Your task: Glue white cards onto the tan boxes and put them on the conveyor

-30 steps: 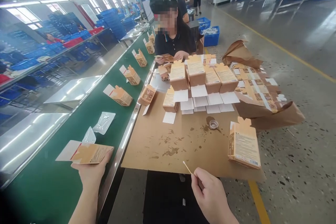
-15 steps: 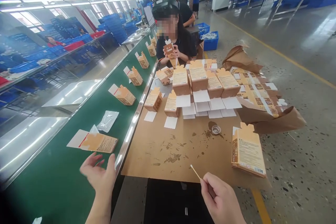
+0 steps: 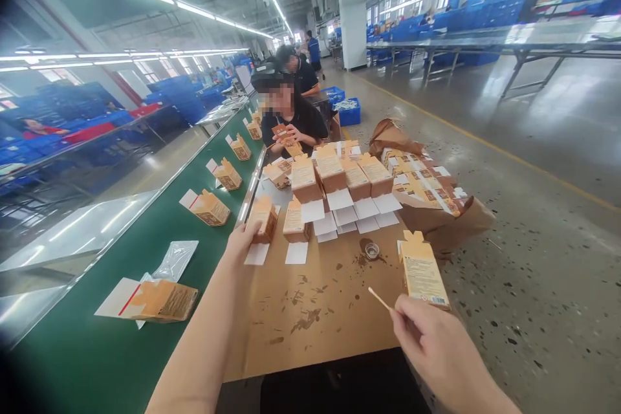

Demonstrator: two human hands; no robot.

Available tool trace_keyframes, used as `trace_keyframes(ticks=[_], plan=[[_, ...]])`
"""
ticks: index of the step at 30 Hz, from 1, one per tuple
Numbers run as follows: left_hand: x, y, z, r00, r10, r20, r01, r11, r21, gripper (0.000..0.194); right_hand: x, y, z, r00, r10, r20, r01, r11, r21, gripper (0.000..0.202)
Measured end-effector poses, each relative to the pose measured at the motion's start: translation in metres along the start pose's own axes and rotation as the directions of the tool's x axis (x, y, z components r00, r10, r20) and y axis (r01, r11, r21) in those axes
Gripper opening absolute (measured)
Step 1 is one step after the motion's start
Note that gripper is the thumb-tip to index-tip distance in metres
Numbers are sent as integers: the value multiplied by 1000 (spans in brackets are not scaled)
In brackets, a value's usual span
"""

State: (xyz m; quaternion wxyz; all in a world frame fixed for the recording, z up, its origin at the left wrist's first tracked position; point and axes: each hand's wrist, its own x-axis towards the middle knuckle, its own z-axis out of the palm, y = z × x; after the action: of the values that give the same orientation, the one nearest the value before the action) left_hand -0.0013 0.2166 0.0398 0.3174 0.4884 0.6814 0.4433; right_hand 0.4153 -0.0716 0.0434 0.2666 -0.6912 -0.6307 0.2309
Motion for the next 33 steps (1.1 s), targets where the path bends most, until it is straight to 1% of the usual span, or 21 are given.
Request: trace_keyframes(ticks=[2, 3, 4, 6, 8, 9, 11, 13, 14, 16, 18, 20, 22, 24, 25, 27, 29, 31, 33], plan=[[-23, -10, -15, 997, -72, -16, 72, 997, -5, 65, 21, -6, -21, 999, 35, -2, -35, 991, -130, 38], [-36, -16, -24, 993, -113, -24, 112, 993, -43, 68, 34, -12, -30, 997, 64, 33, -56, 978, -202, 38], [-50, -24, -33, 988, -151, -20, 148, 983, -108, 71, 49, -19, -38, 991, 107, 76, -82, 956, -281, 38], [-81, -39, -48, 977, -212, 22, 209, 930, -303, 75, 79, -34, -50, 970, 187, 157, -103, 897, -430, 35], [-113, -53, -55, 968, -237, 88, 250, 850, -464, 78, 106, -44, -53, 950, 221, 220, -82, 859, -506, 34], [-128, -58, -55, 963, -242, 120, 270, 825, -497, 79, 117, -48, -51, 943, 227, 243, -70, 850, -521, 34], [-154, -66, -46, 948, -254, 190, 316, 802, -506, 83, 132, -51, -44, 935, 226, 274, -50, 847, -529, 32], [-173, -70, -31, 930, -259, 260, 358, 800, -481, 87, 142, -51, -35, 928, 223, 298, -29, 842, -538, 30], [-180, -71, -23, 928, -254, 272, 359, 806, -470, 87, 145, -51, -32, 927, 220, 305, -20, 840, -542, 29], [-187, -72, -9, 939, -241, 244, 330, 826, -456, 87, 151, -50, -29, 928, 211, 308, -8, 836, -548, 28], [-188, -71, -1, 953, -225, 200, 294, 846, -445, 88, 154, -48, -31, 932, 198, 303, -2, 840, -543, 31], [-187, -68, 1, 951, -222, 217, 297, 854, -427, 93, 148, -47, -36, 938, 185, 294, -3, 851, -525, 35], [-185, -64, 0, 938, -234, 255, 324, 853, -409, 97, 133, -47, -36, 948, 150, 279, 4, 876, -482, 37], [-185, -60, -2, 933, -244, 264, 337, 851, -403, 99, 108, -50, -25, 960, 78, 271, 38, 916, -400, 37], [-185, -57, -1, 935, -243, 258, 333, 852, -404, 99, 94, -54, -13, 962, 32, 272, 67, 936, -345, 36], [-188, -54, 0, 944, -236, 230, 314, 857, -410, 99, 65, -65, 21, 946, -40, 322, 127, 959, -255, 34], [-192, -53, 3, 952, -232, 199, 296, 862, -410, 97, 40, -77, 63, 922, -107, 372, 187, 965, -184, 32], [-195, -54, 6, 959, -228, 168, 278, 868, -411, 95, 24, -86, 102, 904, -159, 397, 230, 963, -137, 28], [-197, -56, 7, 964, -213, 157, 260, 872, -414, 94, 17, -90, 130, 894, -195, 403, 257, 961, -106, 24]])
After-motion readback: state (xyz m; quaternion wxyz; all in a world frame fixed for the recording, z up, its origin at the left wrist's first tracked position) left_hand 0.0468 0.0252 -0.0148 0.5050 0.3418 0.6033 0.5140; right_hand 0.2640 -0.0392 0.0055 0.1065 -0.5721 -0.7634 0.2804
